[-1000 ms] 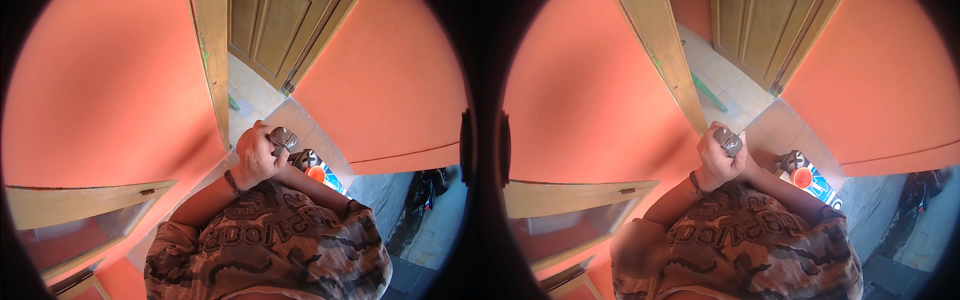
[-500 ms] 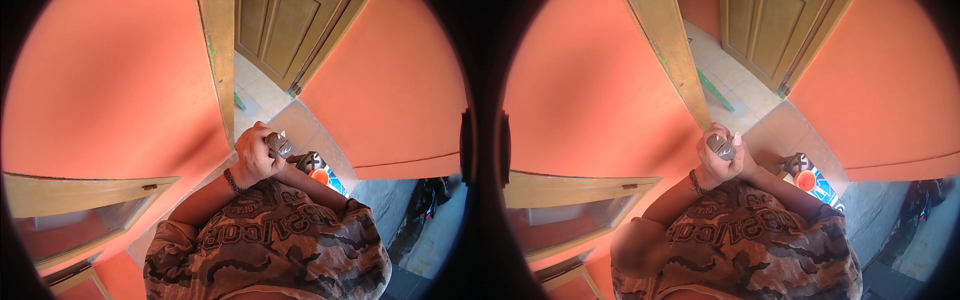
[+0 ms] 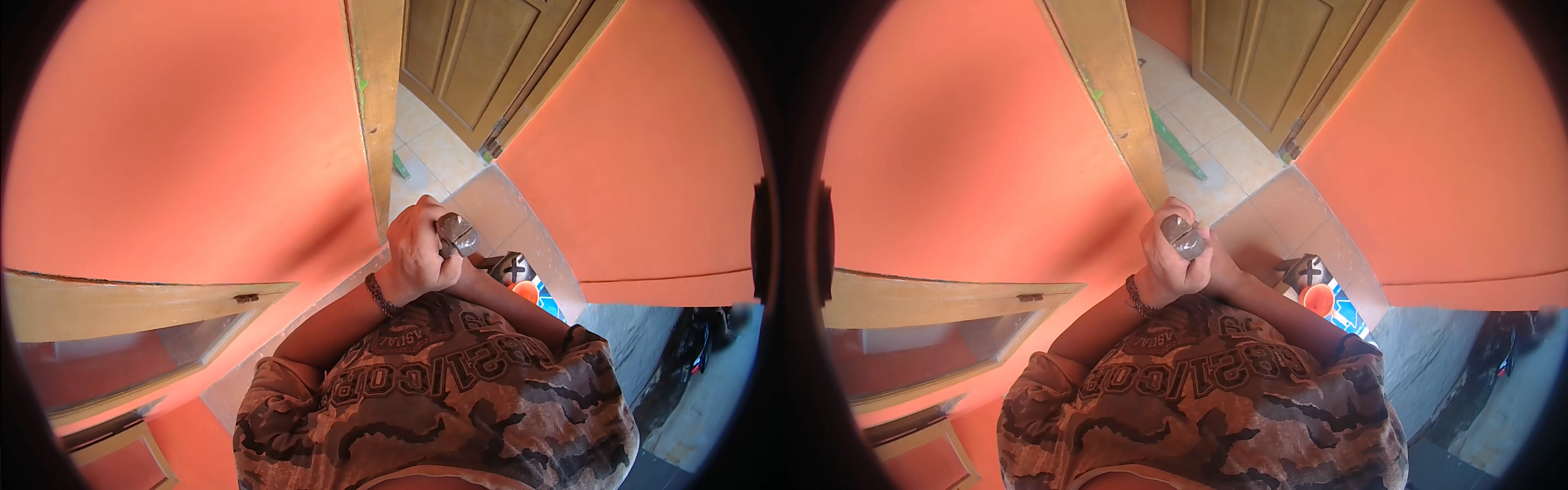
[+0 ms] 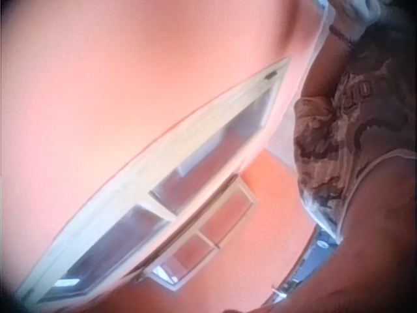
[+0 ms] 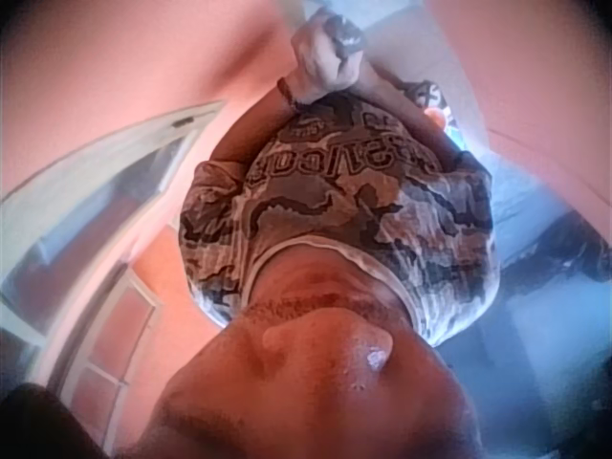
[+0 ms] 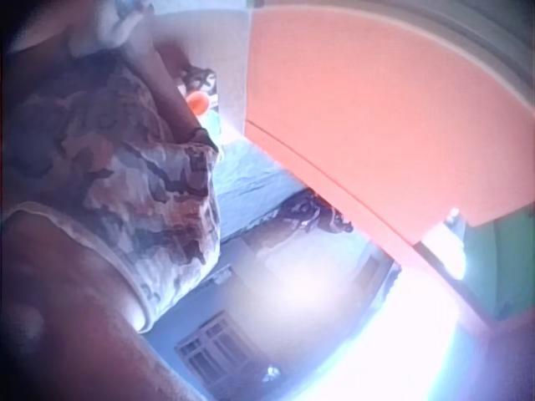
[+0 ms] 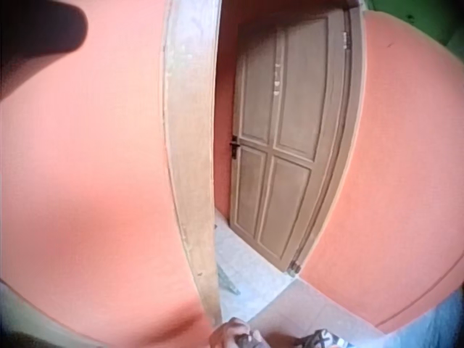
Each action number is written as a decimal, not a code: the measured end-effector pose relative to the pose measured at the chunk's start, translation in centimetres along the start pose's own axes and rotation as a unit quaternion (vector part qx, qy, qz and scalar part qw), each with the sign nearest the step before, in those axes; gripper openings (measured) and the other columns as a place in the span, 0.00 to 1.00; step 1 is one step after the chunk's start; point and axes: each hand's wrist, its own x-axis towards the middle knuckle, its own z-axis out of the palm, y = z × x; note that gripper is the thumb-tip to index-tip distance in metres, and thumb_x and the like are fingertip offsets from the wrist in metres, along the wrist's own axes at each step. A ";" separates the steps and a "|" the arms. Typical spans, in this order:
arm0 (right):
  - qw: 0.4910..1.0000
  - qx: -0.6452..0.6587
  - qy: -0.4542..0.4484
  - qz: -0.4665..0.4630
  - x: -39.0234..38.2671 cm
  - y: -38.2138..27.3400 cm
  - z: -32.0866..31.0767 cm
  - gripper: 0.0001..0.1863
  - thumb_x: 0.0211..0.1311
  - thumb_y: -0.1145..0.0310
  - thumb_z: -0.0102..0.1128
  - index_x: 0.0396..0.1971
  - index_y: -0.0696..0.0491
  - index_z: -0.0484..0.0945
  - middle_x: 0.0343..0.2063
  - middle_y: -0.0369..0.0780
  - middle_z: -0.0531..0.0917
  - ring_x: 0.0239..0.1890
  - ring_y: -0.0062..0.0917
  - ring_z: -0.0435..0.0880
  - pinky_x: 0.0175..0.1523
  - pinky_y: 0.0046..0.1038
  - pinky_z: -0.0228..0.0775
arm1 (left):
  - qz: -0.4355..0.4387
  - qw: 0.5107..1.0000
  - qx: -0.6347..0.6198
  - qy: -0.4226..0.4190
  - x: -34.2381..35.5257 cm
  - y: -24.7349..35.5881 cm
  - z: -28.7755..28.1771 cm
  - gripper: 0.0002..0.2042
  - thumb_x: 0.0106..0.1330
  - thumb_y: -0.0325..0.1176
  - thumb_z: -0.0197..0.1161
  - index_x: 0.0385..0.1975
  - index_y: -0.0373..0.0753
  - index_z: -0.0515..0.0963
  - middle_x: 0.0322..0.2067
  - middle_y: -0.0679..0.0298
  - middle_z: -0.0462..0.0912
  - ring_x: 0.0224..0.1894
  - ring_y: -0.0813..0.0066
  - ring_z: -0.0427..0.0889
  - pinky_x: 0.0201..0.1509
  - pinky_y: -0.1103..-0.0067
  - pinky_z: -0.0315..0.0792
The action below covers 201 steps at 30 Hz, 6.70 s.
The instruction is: The person uses a hammer and a metal scraper to work on a wooden door frame. They repeatedly hammer a small metal piece into the frame and scrape along the edge, then pause to retrieve more tools from a nearby bag.
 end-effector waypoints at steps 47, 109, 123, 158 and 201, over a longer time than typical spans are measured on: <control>0.900 -0.252 -0.115 0.338 1.4 -23.0 -8.5 0.17 0.63 0.63 0.53 0.30 0.65 0.77 0.22 0.56 0.79 0.31 0.51 0.81 0.38 0.45 0.72 | -0.537 0.602 -0.579 0.120 5.6 1.9 -0.8 0.15 0.60 0.34 0.63 0.26 0.46 0.59 0.19 0.72 0.62 0.14 0.85 0.59 0.13 0.82 0.58; 0.909 -0.221 0.100 0.338 -0.4 -16.2 -4.4 0.09 0.49 0.72 0.61 0.29 0.62 0.76 0.27 0.54 0.82 0.34 0.48 0.82 0.41 0.39 0.75 | -0.340 0.423 -0.835 -0.092 2.8 -3.9 1.4 0.16 0.65 0.29 0.42 0.13 0.42 0.67 0.07 0.64 0.64 0.08 0.66 0.65 0.17 0.65 0.71; 0.947 -0.169 0.153 0.227 -0.7 -11.1 -3.3 0.07 0.48 0.74 0.58 0.28 0.61 0.77 0.23 0.53 0.81 0.29 0.48 0.82 0.36 0.38 0.76 | -0.288 0.455 -0.826 -0.168 1.9 -6.8 1.5 0.11 0.61 0.24 0.44 0.16 0.37 0.66 0.09 0.59 0.64 0.10 0.66 0.64 0.20 0.64 0.71; 0.977 -0.141 0.141 0.077 0.2 -2.5 -2.9 0.06 0.47 0.73 0.61 0.28 0.53 0.76 0.23 0.44 0.81 0.30 0.40 0.83 0.37 0.35 0.77 | -0.334 0.614 -0.694 -0.174 0.6 -8.3 1.6 0.12 0.60 0.17 0.52 0.13 0.35 0.67 0.09 0.61 0.67 0.10 0.68 0.71 0.19 0.69 0.71; 0.962 0.161 0.105 0.194 -7.2 9.7 -13.6 0.07 0.53 0.72 0.64 0.28 0.55 0.74 0.19 0.35 0.79 0.25 0.16 0.78 0.31 0.24 0.70 | -0.483 0.755 -0.202 0.395 8.1 1.9 1.8 0.13 0.69 0.34 0.52 0.48 0.32 0.72 0.36 0.58 0.81 0.38 0.62 0.81 0.45 0.70 0.74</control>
